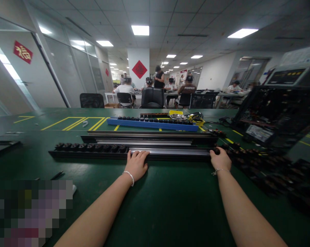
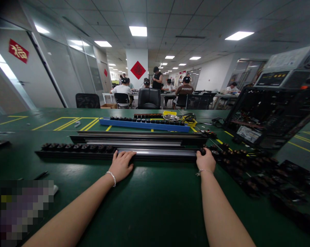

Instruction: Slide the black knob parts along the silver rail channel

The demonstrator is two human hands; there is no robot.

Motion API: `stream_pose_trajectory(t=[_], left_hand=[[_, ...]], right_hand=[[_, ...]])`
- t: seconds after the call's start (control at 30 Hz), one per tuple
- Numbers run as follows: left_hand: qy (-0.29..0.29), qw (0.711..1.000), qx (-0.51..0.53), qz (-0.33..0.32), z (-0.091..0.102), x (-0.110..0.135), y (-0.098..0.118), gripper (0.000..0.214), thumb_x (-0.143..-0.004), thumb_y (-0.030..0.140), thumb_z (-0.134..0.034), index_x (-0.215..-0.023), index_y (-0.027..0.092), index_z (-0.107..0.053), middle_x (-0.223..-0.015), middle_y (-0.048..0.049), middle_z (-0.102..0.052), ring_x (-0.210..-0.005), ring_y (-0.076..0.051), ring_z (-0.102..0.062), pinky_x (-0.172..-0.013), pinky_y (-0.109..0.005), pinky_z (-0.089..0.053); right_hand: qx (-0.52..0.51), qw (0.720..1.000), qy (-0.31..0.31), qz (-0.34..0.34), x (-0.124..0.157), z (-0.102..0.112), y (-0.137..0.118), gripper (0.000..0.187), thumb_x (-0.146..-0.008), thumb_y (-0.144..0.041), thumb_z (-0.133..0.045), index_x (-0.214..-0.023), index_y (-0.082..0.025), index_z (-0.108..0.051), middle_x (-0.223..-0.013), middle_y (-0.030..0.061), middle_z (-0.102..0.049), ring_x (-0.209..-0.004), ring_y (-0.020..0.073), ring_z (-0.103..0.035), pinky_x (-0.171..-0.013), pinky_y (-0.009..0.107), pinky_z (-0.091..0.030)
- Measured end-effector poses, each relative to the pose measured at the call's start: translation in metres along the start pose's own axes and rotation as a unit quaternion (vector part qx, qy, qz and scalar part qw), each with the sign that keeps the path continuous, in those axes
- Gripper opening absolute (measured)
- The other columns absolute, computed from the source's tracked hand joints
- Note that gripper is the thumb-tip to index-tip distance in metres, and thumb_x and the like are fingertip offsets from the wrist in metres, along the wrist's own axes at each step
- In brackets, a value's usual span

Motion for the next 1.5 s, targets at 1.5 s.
stream_pose_trajectory(t=[1.5], left_hand=[[0.009, 1.0, -0.006, -0.004, -0.001, 0.001, -0.001, 0.05, -0.077, 0.025, -0.049, -0.127, 0.031, -0.047, -0.129, -0.0007, -0.056, -0.118, -0.025, -0.045, -0.109, -0.058, -0.012]], right_hand=[[0.001, 1.0, 0.022, -0.017, -0.008, 0.008, 0.006, 0.047, -0.077, -0.036, -0.053, -0.119, -0.017, -0.059, -0.109, 0.0143, -0.064, -0.1, 0.0292, -0.058, -0.086, 0.04, -0.046]])
Point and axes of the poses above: each hand's wrist, its own x-axis away from the middle knuckle, its own z-axis out of the back of the hand, y = z × x, the point moved 2 cm from there along -x, towards the middle knuckle
